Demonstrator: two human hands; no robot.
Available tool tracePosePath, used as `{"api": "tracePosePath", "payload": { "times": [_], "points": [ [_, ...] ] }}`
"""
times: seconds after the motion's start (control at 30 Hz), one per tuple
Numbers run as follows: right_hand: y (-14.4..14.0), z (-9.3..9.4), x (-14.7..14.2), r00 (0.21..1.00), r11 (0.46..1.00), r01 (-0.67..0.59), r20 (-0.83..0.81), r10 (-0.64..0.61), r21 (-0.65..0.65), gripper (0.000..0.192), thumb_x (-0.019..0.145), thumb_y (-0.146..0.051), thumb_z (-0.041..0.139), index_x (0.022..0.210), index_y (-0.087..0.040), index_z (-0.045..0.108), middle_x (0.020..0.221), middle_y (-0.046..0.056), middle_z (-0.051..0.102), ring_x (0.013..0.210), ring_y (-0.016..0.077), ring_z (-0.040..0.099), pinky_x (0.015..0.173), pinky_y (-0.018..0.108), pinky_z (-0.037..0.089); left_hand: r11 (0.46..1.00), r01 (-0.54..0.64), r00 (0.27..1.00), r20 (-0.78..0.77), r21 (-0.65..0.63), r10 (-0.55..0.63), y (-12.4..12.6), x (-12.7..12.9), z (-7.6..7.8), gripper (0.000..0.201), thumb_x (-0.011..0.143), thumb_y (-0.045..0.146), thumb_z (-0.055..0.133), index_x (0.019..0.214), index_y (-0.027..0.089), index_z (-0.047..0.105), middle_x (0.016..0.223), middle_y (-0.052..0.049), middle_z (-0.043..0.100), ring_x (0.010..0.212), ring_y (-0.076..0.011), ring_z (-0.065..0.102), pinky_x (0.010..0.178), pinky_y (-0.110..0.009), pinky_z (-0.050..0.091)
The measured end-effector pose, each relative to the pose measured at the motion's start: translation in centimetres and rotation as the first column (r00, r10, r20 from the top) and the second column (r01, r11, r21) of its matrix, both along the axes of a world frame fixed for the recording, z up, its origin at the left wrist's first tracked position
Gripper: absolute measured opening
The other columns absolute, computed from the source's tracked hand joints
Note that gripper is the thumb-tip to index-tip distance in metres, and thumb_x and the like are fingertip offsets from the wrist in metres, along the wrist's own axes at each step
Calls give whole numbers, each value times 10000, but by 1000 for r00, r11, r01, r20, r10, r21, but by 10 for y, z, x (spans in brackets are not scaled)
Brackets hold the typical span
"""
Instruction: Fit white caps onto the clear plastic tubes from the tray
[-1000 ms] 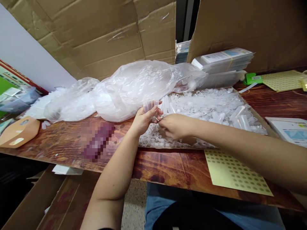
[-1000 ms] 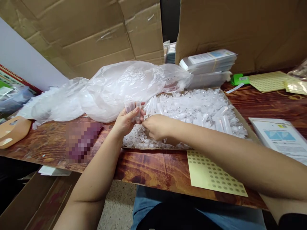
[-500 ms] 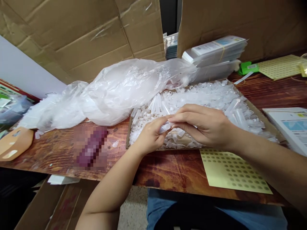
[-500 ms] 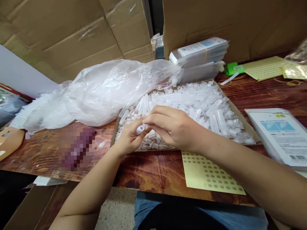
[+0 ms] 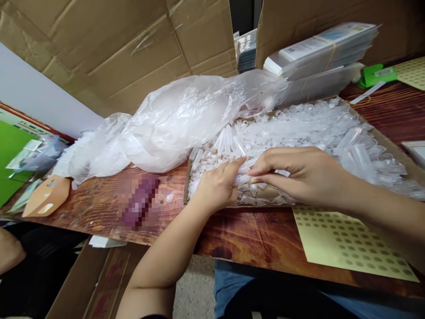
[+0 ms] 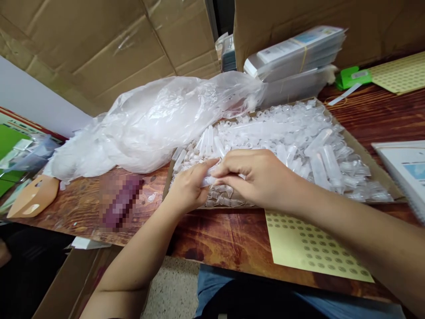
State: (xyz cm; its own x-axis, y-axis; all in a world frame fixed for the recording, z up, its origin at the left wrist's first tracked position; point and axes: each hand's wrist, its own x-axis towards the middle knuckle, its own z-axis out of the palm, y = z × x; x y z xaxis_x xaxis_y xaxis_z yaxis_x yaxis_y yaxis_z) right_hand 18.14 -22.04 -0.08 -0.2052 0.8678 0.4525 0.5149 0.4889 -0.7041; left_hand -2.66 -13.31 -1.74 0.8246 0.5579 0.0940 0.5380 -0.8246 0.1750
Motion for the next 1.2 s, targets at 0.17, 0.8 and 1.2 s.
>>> {"api": "tracePosePath", "payload": {
  "times": [0.17,0.8,1.2],
  "points": [
    [13,-4,13,978,947,12,-195,-78,-321,205,877,-453,740,871,-256,798,899,40,793,811,211,731,728,337,587,996,-18,994,-105,91,28,-3,4,0,523,906,187,531,1427,173,585,1264,-139,751,1086,-297,754,875,-414,637],
    [6,2,0,940,988,155,303,-153,19,201,1028,-279,554,913,-223,710,940,63,758,860,223,698,789,355,524,967,-240,971,5,86,241,8,11,-4,432,920,246,567,1339,153,619,1171,-140,762,1049,-309,738,871,-390,590],
    [20,-46,-11,659,974,-222,745,108,55,220,961,-28,524,923,-132,714,904,110,683,944,266,627,817,400,496,967,-249,912,324,-46,250,24,3,-9,406,1000,355,589,1344,154,513,1295,-167,707,1191,-299,688,1002,-421,548]
  ]
}}
